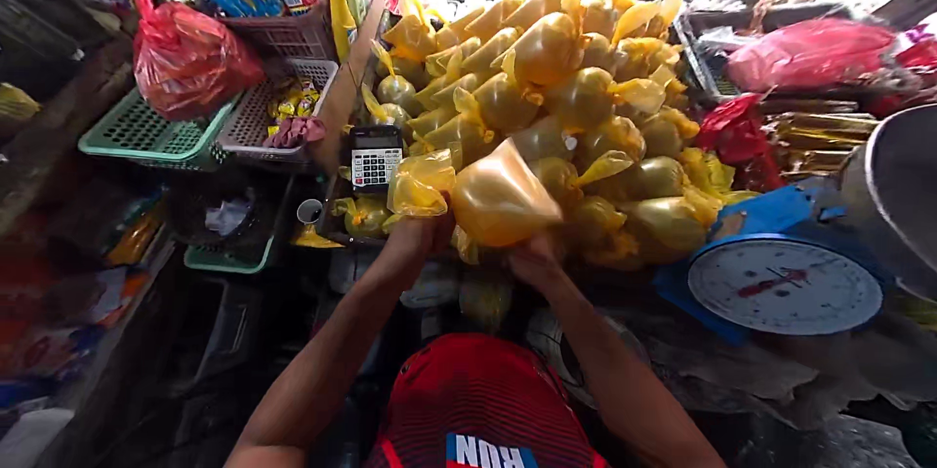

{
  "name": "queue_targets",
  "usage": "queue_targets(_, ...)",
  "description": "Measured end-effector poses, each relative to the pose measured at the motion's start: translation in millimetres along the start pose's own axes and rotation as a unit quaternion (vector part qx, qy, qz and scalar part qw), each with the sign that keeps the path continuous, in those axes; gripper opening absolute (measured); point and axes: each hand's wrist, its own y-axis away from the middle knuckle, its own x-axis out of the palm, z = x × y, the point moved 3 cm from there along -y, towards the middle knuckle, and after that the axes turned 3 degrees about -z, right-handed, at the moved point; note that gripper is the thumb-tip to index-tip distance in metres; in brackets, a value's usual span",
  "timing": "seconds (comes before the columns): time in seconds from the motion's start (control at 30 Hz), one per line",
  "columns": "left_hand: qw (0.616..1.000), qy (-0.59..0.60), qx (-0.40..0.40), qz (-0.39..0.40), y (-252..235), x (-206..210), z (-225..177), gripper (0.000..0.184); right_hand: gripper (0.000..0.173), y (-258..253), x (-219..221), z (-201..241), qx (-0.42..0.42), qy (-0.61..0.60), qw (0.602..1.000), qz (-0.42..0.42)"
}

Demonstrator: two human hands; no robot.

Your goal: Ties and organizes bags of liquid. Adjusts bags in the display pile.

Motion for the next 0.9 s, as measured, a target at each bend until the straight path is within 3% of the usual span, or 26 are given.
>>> queue_targets(0.07,0.999,-0.036,0.015,-0.009,-1.8,1.2,3.8,0.04,0.022,5.6,2.5,-2.1,-0.023,0.043,0.999,-0.017)
queue_targets(0.17,0.971,-0.216,0.082,-0.059,-16.1,-2.3,0.9,0.018,0.032,4.6,2.6,6.1,0.008,0.252,0.967,-0.033)
queue_targets(0.23,0.89,-0.428,0.15,-0.035,-30.5,-12.3,-7.1,0.018,0.03,2.1,14.4,11.8,0.005,0.378,0.925,-0.031)
queue_targets(0.33,0.688,-0.701,0.186,-0.015,-30.7,-12.3,-3.8,0.015,0.031,0.3,48.8,14.1,0.035,0.507,0.861,0.016)
queue_targets(0.37,0.665,-0.723,0.186,-0.022,-20.7,-9.0,2.7,0.013,0.035,-3.1,58.9,14.0,0.07,0.511,0.856,0.042)
queue_targets(0.43,0.716,-0.667,0.2,-0.05,3.6,-5.7,21.6,0.009,0.038,-10.6,70.2,7.9,0.135,0.445,0.883,0.071)
queue_targets(0.53,0.857,-0.471,0.195,-0.075,6.2,-15.9,46.5,0.01,0.021,-12.8,73.3,1.1,0.165,0.187,0.967,0.054)
queue_targets(0.6,0.907,-0.377,0.175,-0.063,9.0,-35.1,57.1,0.015,0.015,-14.0,75.1,6.9,0.19,0.037,0.979,0.062)
queue_targets(0.67,0.918,-0.341,0.198,-0.051,11.7,-45.9,60.5,0.016,0.018,-25.1,70.7,12.8,0.208,-0.001,0.967,0.146)
queue_targets(0.77,0.897,-0.371,0.237,-0.05,16.2,-43.8,52.7,0.018,0.016,-58.0,57.3,43.1,0.071,0.179,0.937,0.291)
queue_targets(0.83,0.88,-0.404,0.24,-0.066,21.4,-38.6,42.1,0.021,0.015,-75.2,51.6,68.4,-0.015,0.307,0.899,0.313)
queue_targets(0.9,0.872,-0.417,0.238,-0.092,26.6,-33.9,29.1,0.024,0.02,-87.1,47.5,84.8,-0.068,0.337,0.885,0.312)
